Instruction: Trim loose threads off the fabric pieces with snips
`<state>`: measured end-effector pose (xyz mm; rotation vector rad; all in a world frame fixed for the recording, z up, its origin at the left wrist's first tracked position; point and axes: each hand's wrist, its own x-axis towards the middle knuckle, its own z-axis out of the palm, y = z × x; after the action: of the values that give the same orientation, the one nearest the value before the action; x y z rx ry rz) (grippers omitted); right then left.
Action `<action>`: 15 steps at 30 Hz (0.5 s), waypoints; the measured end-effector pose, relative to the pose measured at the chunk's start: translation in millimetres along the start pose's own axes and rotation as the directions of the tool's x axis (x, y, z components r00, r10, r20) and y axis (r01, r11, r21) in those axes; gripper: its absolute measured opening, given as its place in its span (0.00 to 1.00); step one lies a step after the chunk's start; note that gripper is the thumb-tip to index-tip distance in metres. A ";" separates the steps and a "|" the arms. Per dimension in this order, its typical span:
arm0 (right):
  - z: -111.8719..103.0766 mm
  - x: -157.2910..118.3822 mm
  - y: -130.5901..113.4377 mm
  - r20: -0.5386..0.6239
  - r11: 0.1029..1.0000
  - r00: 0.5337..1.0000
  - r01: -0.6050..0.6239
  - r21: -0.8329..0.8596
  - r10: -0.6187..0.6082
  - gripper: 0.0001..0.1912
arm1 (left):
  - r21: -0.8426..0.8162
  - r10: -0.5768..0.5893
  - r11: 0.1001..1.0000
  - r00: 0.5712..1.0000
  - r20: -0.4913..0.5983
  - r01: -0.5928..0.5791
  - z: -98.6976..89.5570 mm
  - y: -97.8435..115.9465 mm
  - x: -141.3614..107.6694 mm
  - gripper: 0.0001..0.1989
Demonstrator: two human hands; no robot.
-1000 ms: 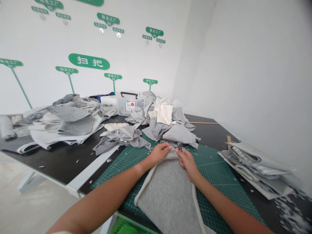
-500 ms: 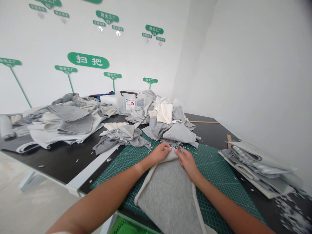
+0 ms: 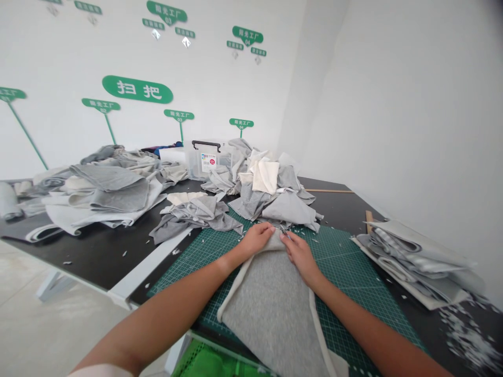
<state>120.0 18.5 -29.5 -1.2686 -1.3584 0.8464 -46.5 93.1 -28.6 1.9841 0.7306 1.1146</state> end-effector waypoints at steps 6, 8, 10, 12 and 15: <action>0.4 -1.3 -1.9 0.049 0.996 0.997 -0.056 0.063 0.053 0.22 | -0.117 -0.070 0.991 0.997 0.014 0.071 -0.9 8.4 -2.2 0.17; 0.8 -2.1 -3.7 0.063 0.995 0.996 -0.062 0.072 0.058 0.22 | -0.156 -0.085 0.984 0.996 0.007 0.085 -1.0 10.3 -2.3 0.17; 1.4 -3.1 -5.4 0.070 0.996 0.996 -0.063 0.070 0.058 0.22 | -0.200 -0.090 0.976 0.996 0.008 0.090 -0.8 11.1 -2.3 0.17; 2.3 -4.0 -6.7 0.069 0.996 0.996 -0.059 0.061 0.055 0.22 | -0.232 -0.087 0.969 0.996 0.015 0.088 -0.6 10.8 -2.4 0.17; 3.8 -5.5 -7.6 0.057 0.998 0.997 -0.048 0.039 0.046 0.23 | -0.226 -0.079 0.971 0.997 0.009 0.079 -0.3 9.3 -2.8 0.18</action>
<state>114.0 12.3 -24.2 -1.2585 -1.3532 0.9437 -46.9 85.8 -22.3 1.7485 0.6464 1.0993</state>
